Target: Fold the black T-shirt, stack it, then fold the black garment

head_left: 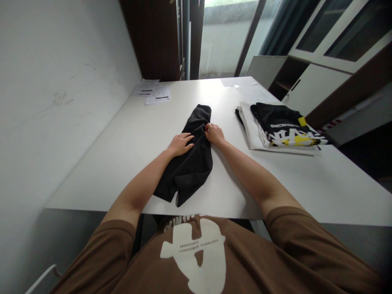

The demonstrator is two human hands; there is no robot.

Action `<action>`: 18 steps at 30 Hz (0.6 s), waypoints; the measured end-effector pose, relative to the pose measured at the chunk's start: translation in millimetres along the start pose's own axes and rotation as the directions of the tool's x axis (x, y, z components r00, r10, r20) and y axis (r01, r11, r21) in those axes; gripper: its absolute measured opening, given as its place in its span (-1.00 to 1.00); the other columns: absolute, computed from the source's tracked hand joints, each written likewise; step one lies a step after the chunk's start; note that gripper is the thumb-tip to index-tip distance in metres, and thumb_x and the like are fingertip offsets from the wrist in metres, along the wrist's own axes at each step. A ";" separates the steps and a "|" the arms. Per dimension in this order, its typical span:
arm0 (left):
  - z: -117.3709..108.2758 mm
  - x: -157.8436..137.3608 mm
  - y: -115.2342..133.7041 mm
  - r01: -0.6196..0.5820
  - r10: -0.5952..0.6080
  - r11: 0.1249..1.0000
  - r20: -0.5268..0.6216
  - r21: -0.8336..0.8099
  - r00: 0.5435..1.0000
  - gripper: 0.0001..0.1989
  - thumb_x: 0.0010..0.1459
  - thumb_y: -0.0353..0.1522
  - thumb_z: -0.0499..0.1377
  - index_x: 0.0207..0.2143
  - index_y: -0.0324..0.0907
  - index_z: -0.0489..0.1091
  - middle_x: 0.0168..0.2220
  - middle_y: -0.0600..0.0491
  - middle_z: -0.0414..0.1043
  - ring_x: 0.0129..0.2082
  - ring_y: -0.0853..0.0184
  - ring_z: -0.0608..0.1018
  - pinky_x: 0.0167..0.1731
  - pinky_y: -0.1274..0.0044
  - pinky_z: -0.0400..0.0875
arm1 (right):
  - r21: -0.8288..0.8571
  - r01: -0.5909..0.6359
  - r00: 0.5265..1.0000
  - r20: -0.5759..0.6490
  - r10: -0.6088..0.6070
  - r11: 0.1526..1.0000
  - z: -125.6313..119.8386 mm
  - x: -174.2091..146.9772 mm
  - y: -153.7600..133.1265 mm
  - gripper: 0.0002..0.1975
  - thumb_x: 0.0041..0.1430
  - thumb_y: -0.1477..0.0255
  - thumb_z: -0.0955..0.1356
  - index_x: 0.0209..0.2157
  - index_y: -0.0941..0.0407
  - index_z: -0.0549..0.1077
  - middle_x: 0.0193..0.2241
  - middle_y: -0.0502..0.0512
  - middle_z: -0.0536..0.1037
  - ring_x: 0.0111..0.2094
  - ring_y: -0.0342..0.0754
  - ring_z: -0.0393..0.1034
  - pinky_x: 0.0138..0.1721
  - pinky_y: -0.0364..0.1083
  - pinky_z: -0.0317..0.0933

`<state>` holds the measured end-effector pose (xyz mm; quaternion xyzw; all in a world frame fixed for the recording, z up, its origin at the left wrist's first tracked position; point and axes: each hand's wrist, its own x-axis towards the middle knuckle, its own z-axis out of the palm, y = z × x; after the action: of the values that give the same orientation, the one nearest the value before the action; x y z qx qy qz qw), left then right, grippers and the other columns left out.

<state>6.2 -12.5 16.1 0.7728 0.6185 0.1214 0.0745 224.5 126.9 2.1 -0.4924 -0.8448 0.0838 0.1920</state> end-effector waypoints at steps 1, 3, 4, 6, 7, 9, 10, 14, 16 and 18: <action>-0.2 -0.1 0.1 0.001 -0.001 1.000 0.000 0.001 1.000 -0.41 0.55 -0.11 0.11 0.51 -0.05 0.35 0.57 -0.07 0.27 0.57 0.05 0.30 0.56 0.10 0.17 | 0.000 0.000 1.000 0.001 0.000 1.000 -0.1 -0.1 0.0 -0.78 0.36 0.50 0.32 -0.04 0.06 0.56 0.10 0.33 0.64 0.13 0.33 0.47 0.20 0.23 0.35; -0.4 -0.1 0.1 0.000 0.000 1.000 0.001 0.003 1.000 -0.41 0.55 -0.11 0.11 0.51 -0.06 0.35 0.57 -0.08 0.27 0.57 0.05 0.30 0.56 0.11 0.17 | -0.001 0.000 1.000 0.004 0.000 1.000 -0.1 -0.1 -0.1 -0.78 0.36 0.50 0.32 -0.04 0.06 0.55 0.10 0.33 0.64 0.13 0.34 0.47 0.21 0.22 0.35; -0.4 -0.1 0.1 0.000 0.000 1.000 0.001 0.003 1.000 -0.41 0.55 -0.11 0.11 0.51 -0.06 0.35 0.57 -0.08 0.27 0.57 0.05 0.30 0.56 0.11 0.17 | -0.002 0.001 1.000 0.006 -0.001 1.000 -0.1 -0.1 -0.2 -0.78 0.36 0.50 0.32 -0.04 0.07 0.55 0.10 0.33 0.64 0.13 0.33 0.48 0.21 0.22 0.35; -0.1 0.2 0.0 0.000 0.000 1.000 0.002 0.001 1.000 -0.41 0.55 -0.10 0.12 0.51 -0.04 0.35 0.57 -0.07 0.27 0.57 0.05 0.30 0.55 0.11 0.18 | -0.005 0.001 1.000 0.006 -0.001 1.000 0.2 0.2 -0.2 -0.79 0.37 0.50 0.33 -0.04 0.07 0.55 0.10 0.33 0.64 0.13 0.33 0.48 0.20 0.21 0.35; 0.2 0.4 -0.1 0.001 -0.001 1.000 0.003 -0.001 1.000 -0.42 0.54 -0.10 0.12 0.51 -0.03 0.35 0.57 -0.06 0.27 0.57 0.05 0.30 0.55 0.11 0.18 | -0.005 -0.001 1.000 0.005 0.001 1.000 0.3 0.3 -0.2 -0.79 0.37 0.50 0.33 -0.04 0.06 0.55 0.10 0.33 0.64 0.13 0.33 0.48 0.20 0.21 0.35; 0.8 0.7 -0.4 0.003 -0.003 1.000 0.002 -0.003 1.000 -0.42 0.55 -0.10 0.11 0.51 -0.02 0.35 0.57 -0.06 0.27 0.56 0.05 0.31 0.55 0.12 0.18 | -0.002 -0.005 1.000 0.003 0.005 1.000 0.7 0.7 -0.1 -0.79 0.37 0.49 0.33 -0.04 0.06 0.55 0.10 0.32 0.64 0.12 0.32 0.48 0.20 0.21 0.35; 1.0 0.9 -0.5 0.003 -0.003 1.000 0.000 -0.003 1.000 -0.42 0.55 -0.10 0.11 0.51 -0.02 0.35 0.57 -0.06 0.27 0.56 0.05 0.31 0.55 0.12 0.18 | 0.000 -0.007 1.000 0.002 0.007 1.000 0.9 0.9 0.0 -0.79 0.37 0.49 0.33 -0.04 0.05 0.55 0.10 0.32 0.64 0.12 0.32 0.48 0.20 0.21 0.35; 1.7 0.9 -1.1 -0.001 0.001 1.000 -0.003 0.001 1.000 -0.41 0.54 -0.10 0.12 0.51 -0.02 0.35 0.57 -0.06 0.27 0.56 0.05 0.31 0.55 0.12 0.18 | 0.005 -0.008 1.000 0.002 0.008 1.000 0.4 0.7 -0.8 -0.79 0.36 0.50 0.33 -0.04 0.06 0.55 0.10 0.33 0.64 0.12 0.33 0.48 0.20 0.23 0.35; 1.6 0.5 -0.9 -0.003 0.003 1.000 -0.005 -0.001 1.000 -0.42 0.54 -0.10 0.12 0.51 -0.01 0.35 0.56 -0.05 0.28 0.56 0.06 0.30 0.55 0.12 0.18 | 0.009 -0.009 1.000 0.003 0.009 1.000 -0.6 -0.2 -2.0 -0.78 0.36 0.50 0.33 -0.04 0.05 0.55 0.10 0.33 0.64 0.13 0.33 0.47 0.21 0.23 0.35; 1.4 0.1 -0.5 -0.002 0.002 1.000 -0.006 -0.005 1.000 -0.42 0.54 -0.10 0.11 0.51 0.00 0.35 0.56 -0.05 0.28 0.57 0.06 0.30 0.55 0.12 0.18 | 0.013 -0.012 1.000 0.003 0.012 1.000 -1.9 -1.2 -3.3 -0.79 0.36 0.50 0.33 -0.04 0.05 0.55 0.10 0.33 0.64 0.14 0.34 0.46 0.21 0.24 0.34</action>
<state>6.1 -12.3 14.6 0.7729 0.6175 0.1253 0.0744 223.2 124.1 4.6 -0.4962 -0.8415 0.0912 0.1933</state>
